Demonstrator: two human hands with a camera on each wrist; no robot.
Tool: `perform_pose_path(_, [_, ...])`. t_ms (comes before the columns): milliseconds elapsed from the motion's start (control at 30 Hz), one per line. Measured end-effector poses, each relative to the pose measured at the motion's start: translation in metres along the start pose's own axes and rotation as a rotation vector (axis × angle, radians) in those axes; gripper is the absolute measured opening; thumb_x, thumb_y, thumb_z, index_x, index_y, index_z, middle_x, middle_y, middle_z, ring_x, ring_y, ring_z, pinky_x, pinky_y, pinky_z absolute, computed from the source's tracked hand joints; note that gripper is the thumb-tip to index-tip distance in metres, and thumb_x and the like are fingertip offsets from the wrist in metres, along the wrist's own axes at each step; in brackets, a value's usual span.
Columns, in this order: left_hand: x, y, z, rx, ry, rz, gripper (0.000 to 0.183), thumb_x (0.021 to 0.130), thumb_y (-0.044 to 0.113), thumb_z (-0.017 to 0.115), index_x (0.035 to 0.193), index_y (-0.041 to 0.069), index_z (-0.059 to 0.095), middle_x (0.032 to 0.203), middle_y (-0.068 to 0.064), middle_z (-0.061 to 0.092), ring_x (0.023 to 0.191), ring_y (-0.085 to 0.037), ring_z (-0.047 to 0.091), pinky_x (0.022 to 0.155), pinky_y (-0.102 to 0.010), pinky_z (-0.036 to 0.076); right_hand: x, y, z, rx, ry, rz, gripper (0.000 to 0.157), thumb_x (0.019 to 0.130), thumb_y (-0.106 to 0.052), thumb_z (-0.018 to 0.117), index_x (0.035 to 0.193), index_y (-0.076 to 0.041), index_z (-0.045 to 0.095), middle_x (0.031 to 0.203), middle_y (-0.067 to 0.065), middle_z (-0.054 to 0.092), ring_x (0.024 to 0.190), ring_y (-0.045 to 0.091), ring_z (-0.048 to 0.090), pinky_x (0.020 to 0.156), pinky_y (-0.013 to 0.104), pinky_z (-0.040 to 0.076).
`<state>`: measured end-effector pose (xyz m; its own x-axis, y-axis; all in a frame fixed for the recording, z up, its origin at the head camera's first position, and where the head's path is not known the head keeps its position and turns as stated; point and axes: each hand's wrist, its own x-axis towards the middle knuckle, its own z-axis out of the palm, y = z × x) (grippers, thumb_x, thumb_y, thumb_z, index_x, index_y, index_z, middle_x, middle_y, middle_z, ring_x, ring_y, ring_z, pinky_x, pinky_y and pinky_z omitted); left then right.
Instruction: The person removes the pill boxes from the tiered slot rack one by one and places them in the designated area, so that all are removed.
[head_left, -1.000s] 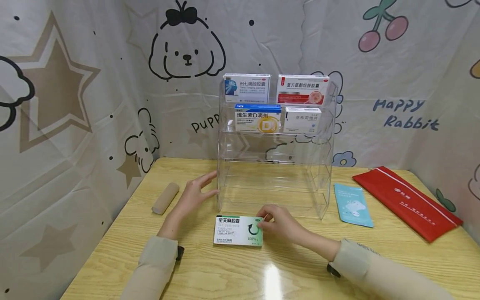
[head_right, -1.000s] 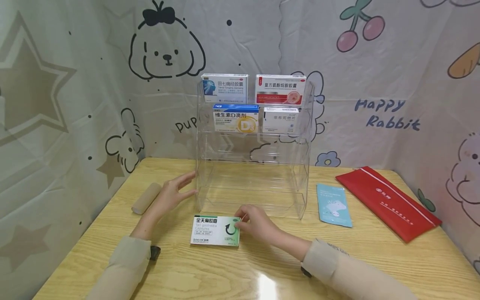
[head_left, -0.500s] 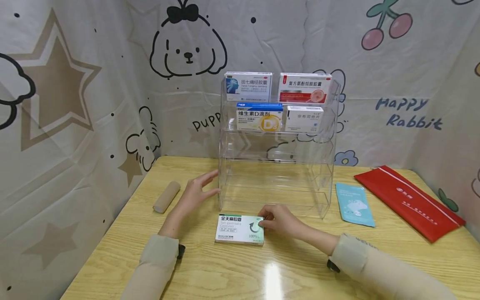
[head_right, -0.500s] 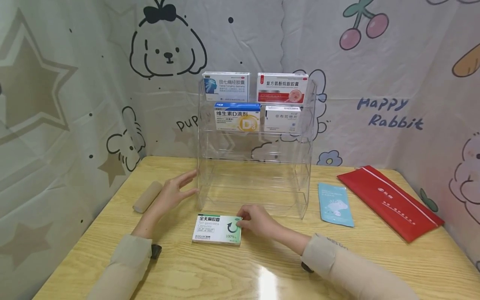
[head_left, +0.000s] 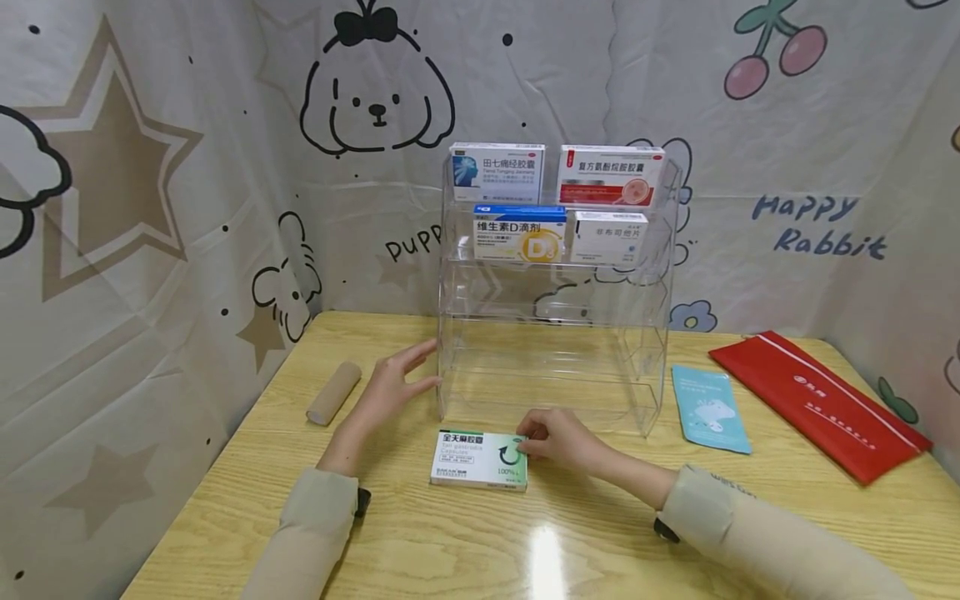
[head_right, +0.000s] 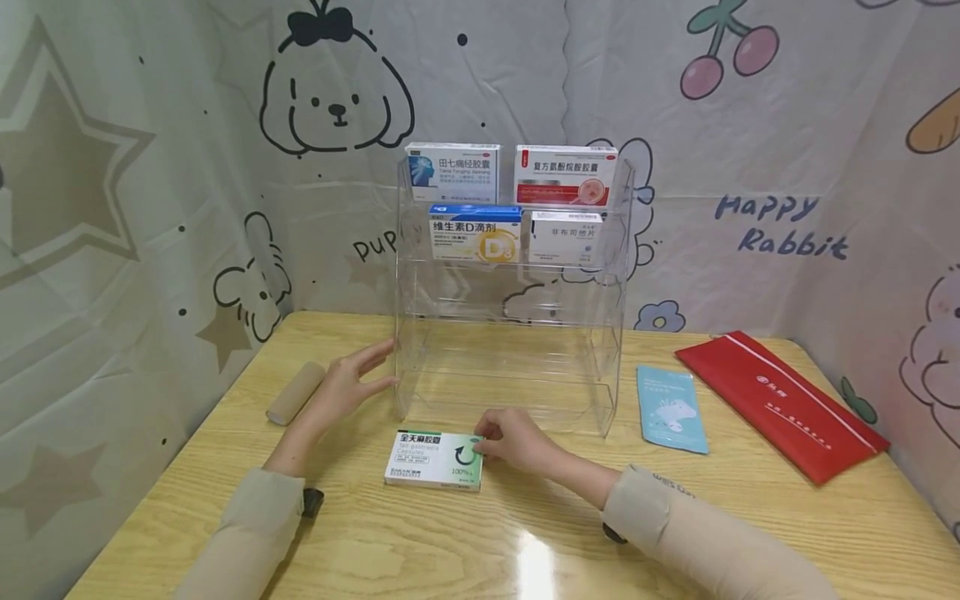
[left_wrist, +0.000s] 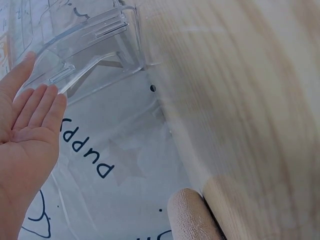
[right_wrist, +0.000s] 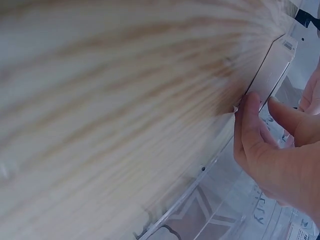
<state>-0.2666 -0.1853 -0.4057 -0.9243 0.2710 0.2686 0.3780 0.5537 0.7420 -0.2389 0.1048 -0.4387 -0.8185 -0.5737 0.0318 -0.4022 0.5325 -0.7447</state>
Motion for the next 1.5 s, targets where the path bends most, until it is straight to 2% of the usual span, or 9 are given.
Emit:
perform_pose_path(133, [0.001, 0.000, 0.000, 0.007, 0.003, -0.002, 0.062, 0.088, 0.009, 0.071, 0.145, 0.003, 0.046, 0.146, -0.019, 0.050, 0.132, -0.039, 0.052, 0.110, -0.046, 0.047, -0.002, -0.001, -0.002, -0.054, 0.044, -0.025, 0.014, 0.087, -0.007, 0.072, 0.096, 0.003, 0.068, 0.085, 0.014, 0.073, 0.073, 0.011, 0.067, 0.061, 0.014, 0.056])
perform_pose_path(300, [0.001, -0.001, 0.001, 0.015, 0.003, -0.006, 0.063, 0.088, 0.010, 0.072, 0.145, 0.003, 0.046, 0.146, -0.019, 0.050, 0.132, -0.039, 0.052, 0.110, -0.047, 0.048, -0.005, -0.005, -0.007, -0.133, 0.152, -0.090, 0.012, 0.088, -0.010, 0.071, 0.095, 0.000, 0.069, 0.091, 0.012, 0.072, 0.079, 0.016, 0.067, 0.066, 0.015, 0.057])
perform_pose_path(500, [0.001, -0.002, 0.001, 0.018, 0.004, -0.006, 0.063, 0.088, 0.010, 0.071, 0.145, 0.003, 0.046, 0.146, -0.019, 0.050, 0.132, -0.039, 0.051, 0.110, -0.046, 0.048, -0.007, -0.011, -0.022, -0.198, 0.308, -0.252, 0.015, 0.087, -0.009, 0.072, 0.100, -0.002, 0.068, 0.096, 0.011, 0.069, 0.082, 0.019, 0.069, 0.072, 0.022, 0.062])
perform_pose_path(633, [0.001, -0.002, 0.001, 0.018, 0.006, -0.004, 0.062, 0.088, 0.009, 0.071, 0.145, 0.003, 0.046, 0.146, -0.019, 0.050, 0.132, -0.039, 0.051, 0.110, -0.046, 0.048, -0.003, -0.015, -0.042, -0.281, 0.444, -0.392, 0.020, 0.084, -0.007, 0.075, 0.101, -0.002, 0.067, 0.096, 0.012, 0.069, 0.084, 0.023, 0.070, 0.074, 0.031, 0.064])
perform_pose_path(733, [0.001, -0.002, 0.001, 0.017, 0.009, -0.004, 0.062, 0.089, 0.009, 0.071, 0.145, 0.003, 0.046, 0.146, -0.019, 0.050, 0.132, -0.039, 0.051, 0.110, -0.047, 0.048, 0.001, -0.019, -0.060, -0.335, 0.525, -0.444, 0.022, 0.083, -0.006, 0.076, 0.102, 0.000, 0.068, 0.097, 0.014, 0.069, 0.086, 0.026, 0.069, 0.074, 0.036, 0.064])
perform_pose_path(900, [0.002, -0.004, 0.001, 0.017, 0.002, -0.016, 0.062, 0.089, 0.010, 0.071, 0.145, 0.004, 0.045, 0.147, -0.019, 0.049, 0.132, -0.039, 0.051, 0.110, -0.047, 0.047, 0.006, -0.026, -0.093, -0.414, 0.630, -0.461, 0.024, 0.082, -0.006, 0.077, 0.103, 0.001, 0.068, 0.097, 0.015, 0.069, 0.088, 0.027, 0.068, 0.074, 0.041, 0.063])
perform_pose_path(1033, [0.001, -0.003, 0.002, 0.013, 0.001, -0.019, 0.063, 0.089, 0.010, 0.071, 0.145, 0.004, 0.045, 0.147, -0.019, 0.049, 0.132, -0.040, 0.051, 0.110, -0.048, 0.047, 0.009, -0.031, -0.119, -0.474, 0.704, -0.466, 0.028, 0.081, -0.007, 0.078, 0.105, 0.003, 0.068, 0.100, 0.015, 0.069, 0.093, 0.030, 0.066, 0.081, 0.043, 0.061])
perform_pose_path(1233, [-0.001, -0.001, 0.002, 0.024, 0.005, -0.019, 0.062, 0.089, 0.010, 0.071, 0.145, 0.004, 0.045, 0.146, -0.019, 0.050, 0.132, -0.039, 0.052, 0.110, -0.046, 0.048, 0.017, -0.035, -0.155, -0.549, 0.800, -0.404, 0.033, 0.083, -0.011, 0.078, 0.110, 0.004, 0.065, 0.106, 0.019, 0.066, 0.104, 0.035, 0.061, 0.092, 0.048, 0.057])
perform_pose_path(1500, [-0.001, 0.000, 0.002, 0.021, 0.009, -0.012, 0.062, 0.089, 0.009, 0.071, 0.145, 0.003, 0.046, 0.146, -0.020, 0.050, 0.132, -0.039, 0.052, 0.109, -0.047, 0.048, 0.028, -0.039, -0.191, -0.644, 0.877, -0.323, 0.038, 0.085, -0.011, 0.076, 0.114, 0.007, 0.061, 0.111, 0.025, 0.062, 0.106, 0.039, 0.057, 0.093, 0.051, 0.054])
